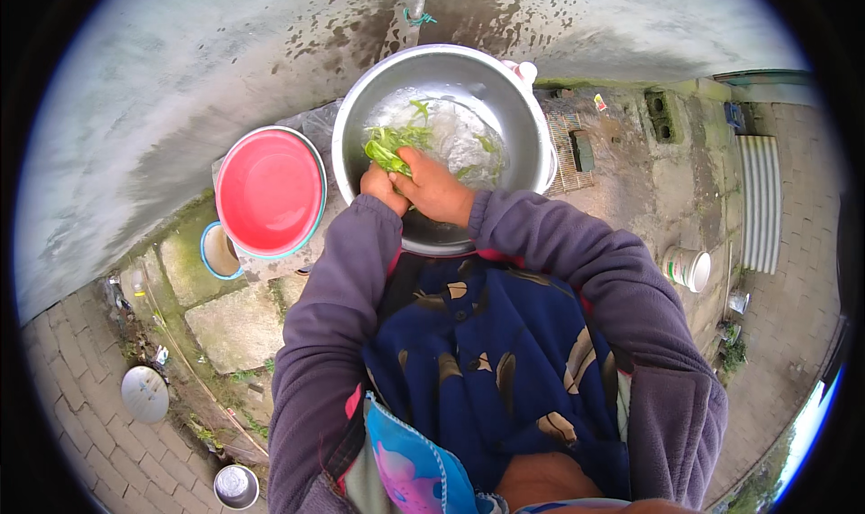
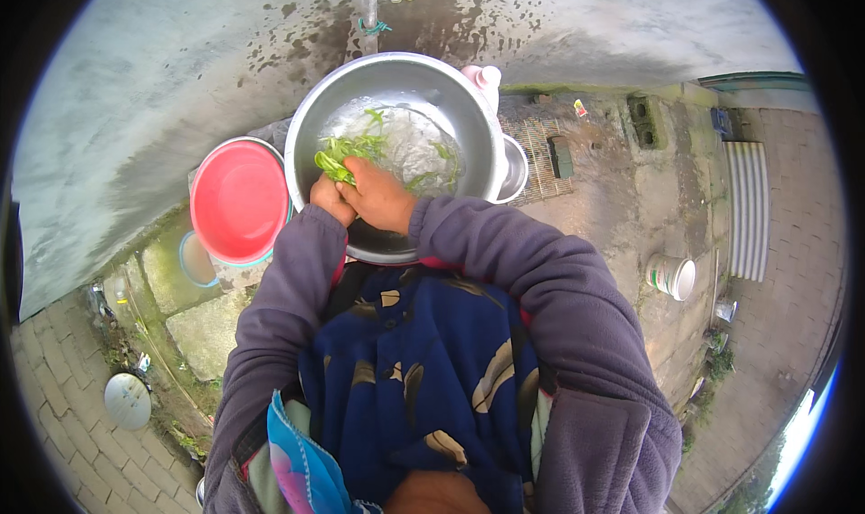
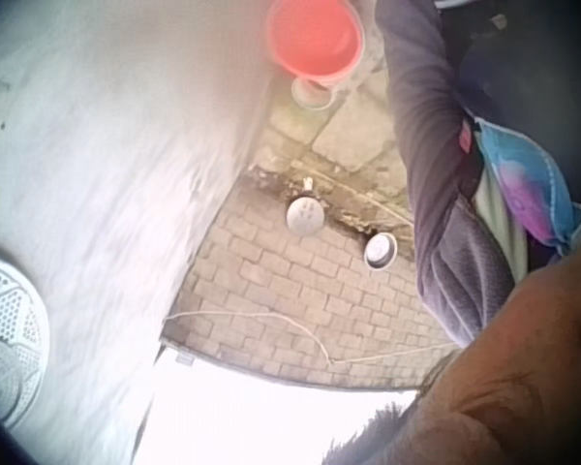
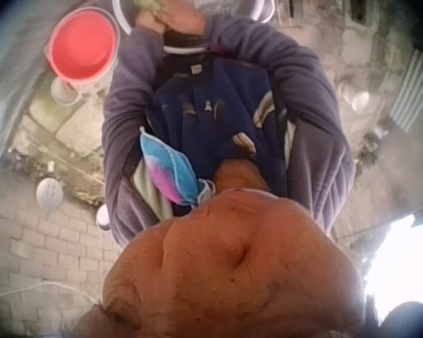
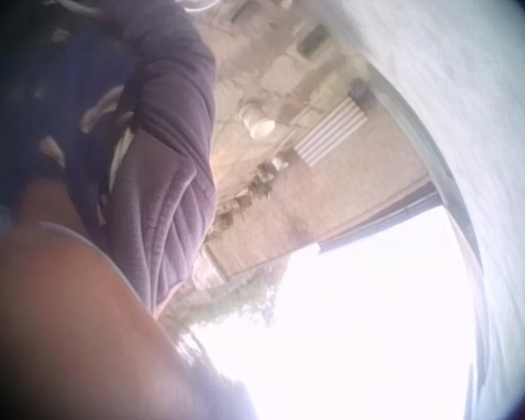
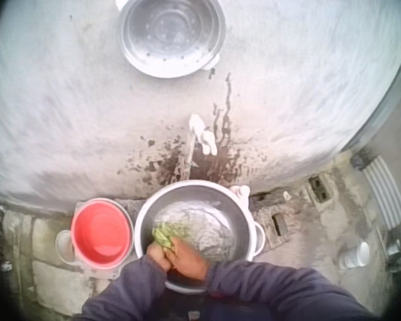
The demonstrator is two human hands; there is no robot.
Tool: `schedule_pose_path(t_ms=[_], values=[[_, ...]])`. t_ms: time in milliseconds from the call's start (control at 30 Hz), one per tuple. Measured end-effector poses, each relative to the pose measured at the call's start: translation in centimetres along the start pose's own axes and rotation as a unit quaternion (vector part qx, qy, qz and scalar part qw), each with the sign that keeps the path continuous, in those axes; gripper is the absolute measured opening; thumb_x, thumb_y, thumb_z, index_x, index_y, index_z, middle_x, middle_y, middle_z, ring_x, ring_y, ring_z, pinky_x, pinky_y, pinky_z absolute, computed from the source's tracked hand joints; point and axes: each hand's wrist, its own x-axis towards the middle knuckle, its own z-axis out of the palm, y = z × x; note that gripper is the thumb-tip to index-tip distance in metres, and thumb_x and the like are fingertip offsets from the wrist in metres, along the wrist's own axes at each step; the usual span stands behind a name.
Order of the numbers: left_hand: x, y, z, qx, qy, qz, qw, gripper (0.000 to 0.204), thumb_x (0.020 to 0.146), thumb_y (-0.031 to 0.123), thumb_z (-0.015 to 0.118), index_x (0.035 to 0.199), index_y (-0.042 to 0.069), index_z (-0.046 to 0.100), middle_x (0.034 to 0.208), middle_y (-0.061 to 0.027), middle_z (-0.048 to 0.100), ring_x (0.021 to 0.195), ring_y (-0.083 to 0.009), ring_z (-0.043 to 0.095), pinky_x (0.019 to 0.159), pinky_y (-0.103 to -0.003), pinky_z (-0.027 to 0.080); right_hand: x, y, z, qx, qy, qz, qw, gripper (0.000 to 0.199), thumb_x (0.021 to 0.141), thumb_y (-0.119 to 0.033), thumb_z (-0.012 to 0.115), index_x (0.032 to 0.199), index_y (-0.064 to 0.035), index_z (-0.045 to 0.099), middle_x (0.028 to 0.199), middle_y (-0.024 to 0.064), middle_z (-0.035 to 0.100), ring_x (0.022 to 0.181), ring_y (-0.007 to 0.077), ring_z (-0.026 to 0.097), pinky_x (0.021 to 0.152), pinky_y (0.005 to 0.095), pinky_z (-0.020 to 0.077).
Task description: The person washes green leafy vegetables in a metal bowl under running water from an outdoor tap. They rinse the vegetables multiple times, agitating them by hand, then transfer them to a smaller bowl and continue rinsing.
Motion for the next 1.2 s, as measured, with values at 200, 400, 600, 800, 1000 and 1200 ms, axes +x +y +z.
schedule_pose_path(t_ms=[200,400,600,800,1000,1200], values=[[-3.8,-0.7,1.4,0.088,0.045,0.025,0.995,0.041,0.106,0.035,0.035,0.141,0.012,0.039,0.146,-0.0086,0.040,0.138,-0.0285,0.035,0.113,-0.062,0.021,5.1,3.5,-5.5,-0.177,0.119,-0.047,0.976,0.038,0.093,-0.020,0.061,0.126,-0.0032,0.054,0.125,0.0224,0.053,0.112,0.0419,0.054,0.099,0.0472,0.0427],[-1.9,-0.2,0.6,0.071,0.087,-0.034,0.993,0.040,0.105,0.037,0.037,0.137,0.013,0.043,0.146,-0.0110,0.041,0.137,-0.0307,0.036,0.112,-0.065,0.023,5.7,4.2,-4.1,-0.232,0.085,0.008,0.969,0.049,0.091,-0.031,0.064,0.129,-0.0018,0.054,0.125,0.0256,0.056,0.115,0.0432,0.053,0.100,0.0487,0.0425],[1.0,-0.2,-1.6,0.183,-0.078,0.058,0.978,0.037,0.103,0.034,0.045,0.134,0.012,0.048,0.132,-0.0104,0.055,0.124,-0.0312,0.051,0.101,-0.059,0.039,1.4,0.2,0.2,0.028,0.006,-0.004,1.000,0.043,0.092,-0.024,0.061,0.128,-0.0019,0.051,0.114,0.0262,0.059,0.107,0.0424,0.058,0.093,0.0456,0.0461],[-3.2,-0.4,0.6,0.085,0.093,0.010,0.992,0.039,0.107,0.030,0.037,0.141,0.013,0.037,0.151,-0.0105,0.036,0.143,-0.0301,0.028,0.112,-0.064,0.024,4.9,4.0,-6.3,-0.204,0.129,-0.055,0.969,0.041,0.094,-0.022,0.060,0.128,-0.0006,0.052,0.127,0.0241,0.051,0.118,0.0412,0.050,0.106,0.0455,0.0381],[-2.0,-0.5,0.9,0.115,0.074,-0.063,0.989,0.046,0.106,0.034,0.037,0.146,0.012,0.034,0.156,-0.0107,0.030,0.143,-0.0313,0.030,0.109,-0.068,0.025,3.8,4.2,-5.1,-0.128,0.092,0.104,0.982,0.045,0.093,-0.024,0.062,0.131,-0.0027,0.051,0.124,0.0249,0.054,0.119,0.0412,0.051,0.100,0.0475,0.0434],[0.1,-0.7,0.6,0.027,0.024,-0.019,0.999,0.034,0.104,0.024,0.041,0.138,0.018,0.043,0.136,-0.0077,0.053,0.122,-0.0295,0.054,0.096,-0.059,0.045,0.7,0.9,-1.5,0.069,0.029,-0.031,0.997,0.041,0.091,-0.015,0.062,0.128,-0.0015,0.051,0.121,0.0275,0.053,0.113,0.0436,0.054,0.099,0.0463,0.0440]])
